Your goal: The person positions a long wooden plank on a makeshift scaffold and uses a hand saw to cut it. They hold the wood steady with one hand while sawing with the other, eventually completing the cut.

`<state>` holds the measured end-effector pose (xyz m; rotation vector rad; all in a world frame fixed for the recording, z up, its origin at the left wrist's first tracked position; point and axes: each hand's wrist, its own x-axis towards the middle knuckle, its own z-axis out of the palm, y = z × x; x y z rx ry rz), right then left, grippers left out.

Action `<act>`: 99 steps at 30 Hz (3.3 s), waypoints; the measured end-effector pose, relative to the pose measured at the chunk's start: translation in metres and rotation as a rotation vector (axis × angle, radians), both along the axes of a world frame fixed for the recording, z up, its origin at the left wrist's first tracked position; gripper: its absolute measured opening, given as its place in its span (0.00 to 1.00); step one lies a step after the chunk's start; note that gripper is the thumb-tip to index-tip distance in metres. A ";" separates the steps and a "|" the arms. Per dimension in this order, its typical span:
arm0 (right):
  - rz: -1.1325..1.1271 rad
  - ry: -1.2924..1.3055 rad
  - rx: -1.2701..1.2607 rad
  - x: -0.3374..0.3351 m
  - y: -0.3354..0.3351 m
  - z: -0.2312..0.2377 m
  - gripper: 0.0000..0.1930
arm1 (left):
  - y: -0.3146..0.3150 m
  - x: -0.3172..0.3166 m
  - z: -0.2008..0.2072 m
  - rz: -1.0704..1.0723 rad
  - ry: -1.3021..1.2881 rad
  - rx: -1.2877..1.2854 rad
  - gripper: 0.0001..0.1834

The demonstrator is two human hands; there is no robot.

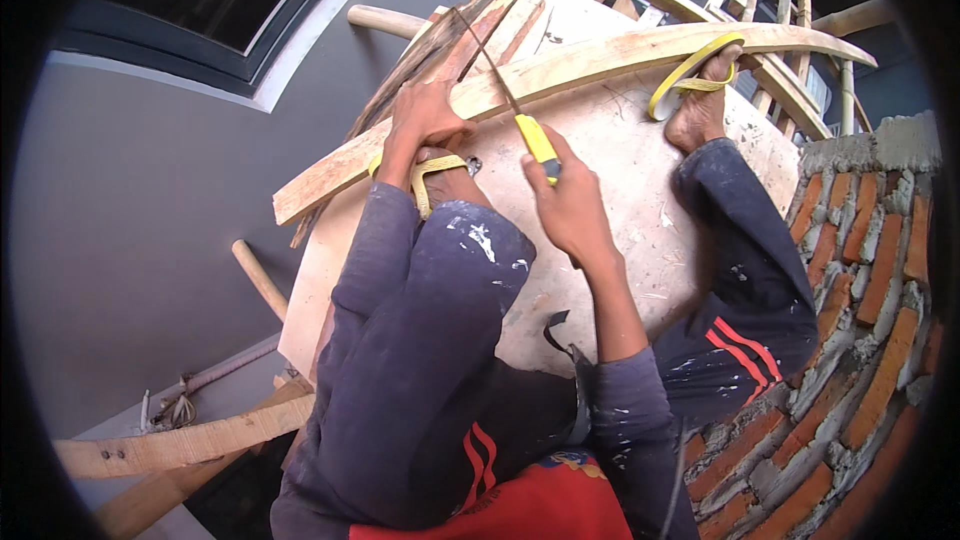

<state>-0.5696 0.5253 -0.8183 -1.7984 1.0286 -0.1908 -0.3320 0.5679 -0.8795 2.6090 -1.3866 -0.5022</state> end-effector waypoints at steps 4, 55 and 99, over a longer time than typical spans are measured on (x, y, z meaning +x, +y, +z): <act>0.047 -0.019 0.000 0.007 -0.016 0.005 0.22 | 0.005 -0.002 0.008 0.039 -0.011 -0.044 0.36; 0.033 -0.111 0.126 -0.121 0.053 0.006 0.24 | 0.011 -0.012 -0.004 -0.020 -0.155 -0.024 0.22; 0.045 -0.086 0.056 -0.056 0.023 -0.029 0.26 | -0.001 -0.004 -0.005 -0.051 -0.103 0.094 0.26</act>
